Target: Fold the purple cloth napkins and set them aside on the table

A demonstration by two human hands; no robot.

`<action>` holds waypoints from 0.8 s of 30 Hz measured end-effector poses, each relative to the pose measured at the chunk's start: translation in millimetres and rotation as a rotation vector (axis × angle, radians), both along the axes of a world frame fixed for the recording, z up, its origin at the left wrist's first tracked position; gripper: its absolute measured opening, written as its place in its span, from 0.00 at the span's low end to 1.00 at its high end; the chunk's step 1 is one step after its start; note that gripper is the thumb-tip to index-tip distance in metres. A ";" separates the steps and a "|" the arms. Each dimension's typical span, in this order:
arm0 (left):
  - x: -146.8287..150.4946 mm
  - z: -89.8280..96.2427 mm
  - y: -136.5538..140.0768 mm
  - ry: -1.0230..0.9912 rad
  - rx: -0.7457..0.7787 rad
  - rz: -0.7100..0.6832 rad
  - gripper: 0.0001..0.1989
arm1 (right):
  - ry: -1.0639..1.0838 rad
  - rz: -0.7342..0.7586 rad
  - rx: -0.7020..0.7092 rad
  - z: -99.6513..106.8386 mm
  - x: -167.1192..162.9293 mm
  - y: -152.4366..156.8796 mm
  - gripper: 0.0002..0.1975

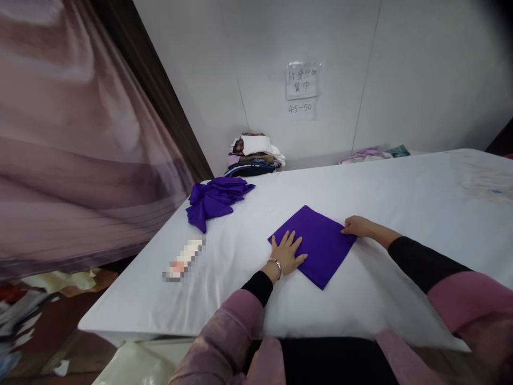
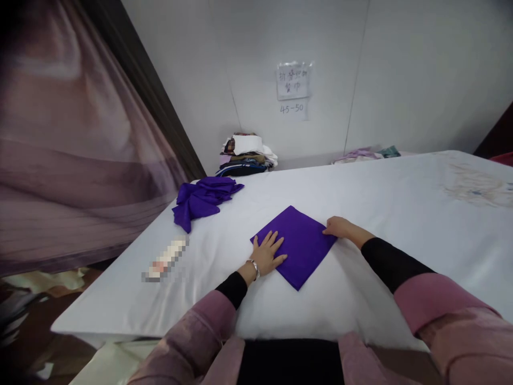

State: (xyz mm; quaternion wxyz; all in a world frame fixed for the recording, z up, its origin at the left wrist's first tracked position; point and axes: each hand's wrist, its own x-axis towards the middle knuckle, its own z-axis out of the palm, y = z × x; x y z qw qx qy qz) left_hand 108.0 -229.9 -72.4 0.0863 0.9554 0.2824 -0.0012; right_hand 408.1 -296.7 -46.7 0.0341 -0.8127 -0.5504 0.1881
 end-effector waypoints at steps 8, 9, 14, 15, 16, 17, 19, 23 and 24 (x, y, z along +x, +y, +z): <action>0.0 -0.5 -0.9 -0.031 -0.031 0.009 0.33 | 0.145 -0.084 0.094 -1.5 -5.4 -9.8 0.05; 0.2 -0.3 -1.0 -0.034 -0.036 0.009 0.33 | 0.198 -0.108 0.100 -1.5 -5.1 -11.2 0.05; 1.0 0.7 1.1 -0.046 -0.067 0.004 0.33 | 0.708 -0.312 0.109 -1.1 0.9 -22.6 0.17; 1.3 1.7 3.0 -0.049 -0.077 -0.009 0.34 | 0.769 -0.336 0.109 -1.1 1.6 -27.5 0.19; 1.8 3.2 5.8 -0.051 -0.085 -0.027 0.34 | 0.812 -0.354 0.116 -1.0 1.3 -33.8 0.22; 2.5 5.3 9.2 -0.053 -0.092 -0.048 0.35 | 0.843 -0.364 0.129 -0.7 0.0 -41.6 0.26; 4.6 10.8 17.1 -0.050 -0.105 -0.089 0.38 | 0.890 -0.366 0.172 0.8 -6.5 -60.9 0.33; 11.4 23.2 22.6 -0.022 -0.120 -0.138 0.38 | 0.978 -0.334 0.237 5.5 -29.3 -106.0 0.41; 12.8 26.0 18.5 -0.027 -0.114 -0.146 0.36 | 0.987 -0.332 0.243 6.0 -34.9 -116.4 0.40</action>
